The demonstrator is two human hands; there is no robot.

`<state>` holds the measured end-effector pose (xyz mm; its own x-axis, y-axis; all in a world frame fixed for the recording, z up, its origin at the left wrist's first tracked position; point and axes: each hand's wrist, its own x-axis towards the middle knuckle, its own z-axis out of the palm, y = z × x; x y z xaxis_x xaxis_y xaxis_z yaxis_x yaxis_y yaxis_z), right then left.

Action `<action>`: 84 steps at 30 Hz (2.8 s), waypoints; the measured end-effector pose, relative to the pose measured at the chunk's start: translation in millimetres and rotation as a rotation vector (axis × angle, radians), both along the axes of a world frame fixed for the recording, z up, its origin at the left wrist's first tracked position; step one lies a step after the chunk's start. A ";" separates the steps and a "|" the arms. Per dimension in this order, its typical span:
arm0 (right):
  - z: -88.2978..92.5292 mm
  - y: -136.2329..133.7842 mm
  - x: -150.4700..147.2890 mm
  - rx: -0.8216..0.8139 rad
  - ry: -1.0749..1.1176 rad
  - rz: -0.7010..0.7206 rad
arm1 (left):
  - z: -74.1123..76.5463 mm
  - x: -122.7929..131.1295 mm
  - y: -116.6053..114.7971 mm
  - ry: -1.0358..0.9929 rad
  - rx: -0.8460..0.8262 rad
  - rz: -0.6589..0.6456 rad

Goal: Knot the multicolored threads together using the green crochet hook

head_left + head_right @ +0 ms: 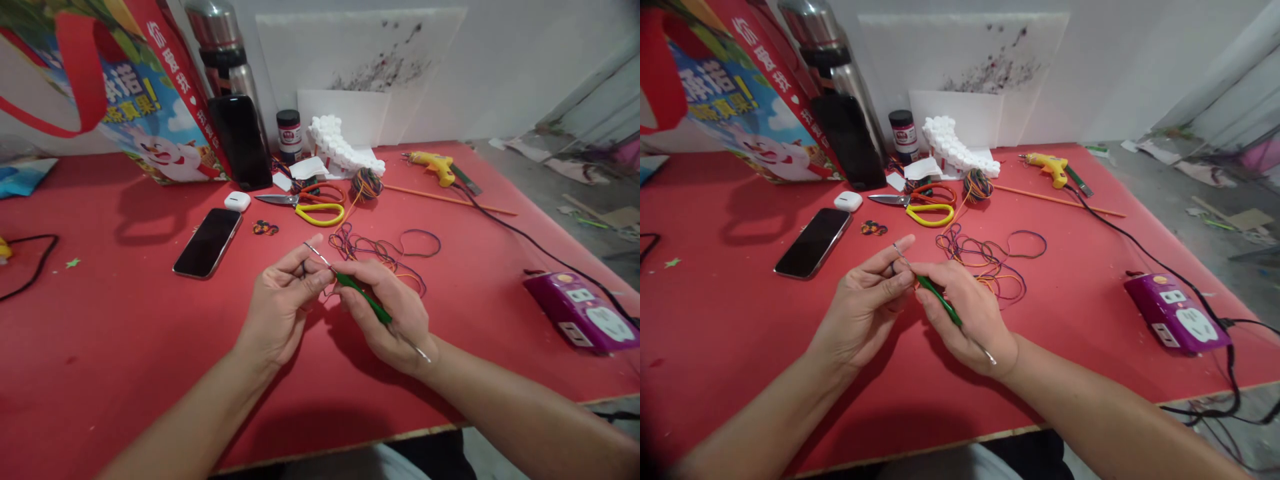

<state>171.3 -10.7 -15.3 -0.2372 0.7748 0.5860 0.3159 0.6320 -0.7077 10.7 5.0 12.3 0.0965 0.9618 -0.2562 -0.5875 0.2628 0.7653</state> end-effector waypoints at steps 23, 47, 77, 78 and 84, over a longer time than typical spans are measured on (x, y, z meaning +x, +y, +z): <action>17.4 16.1 25.1 -0.325 0.276 0.108 | -1.4 -23.0 16.3 0.138 0.045 -0.093; 28.4 32.8 52.9 -0.710 0.447 0.410 | -7.0 -38.9 21.9 0.090 0.129 -0.566; 8.3 5.1 12.2 -0.048 0.107 0.109 | -1.8 -18.8 10.7 -0.080 -0.130 -0.190; 10.7 6.5 13.8 -0.073 0.121 0.110 | -2.0 -22.1 12.1 -0.080 -0.123 -0.200; 22.5 13.2 26.0 -0.138 0.179 0.124 | -0.8 -34.1 18.7 -0.072 -0.079 -0.285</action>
<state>197.3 2.5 7.2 -0.2372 0.8217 0.5182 0.1035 0.5517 -0.8276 -23.4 23.7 11.5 0.3803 0.8706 -0.3121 -0.5335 0.4822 0.6949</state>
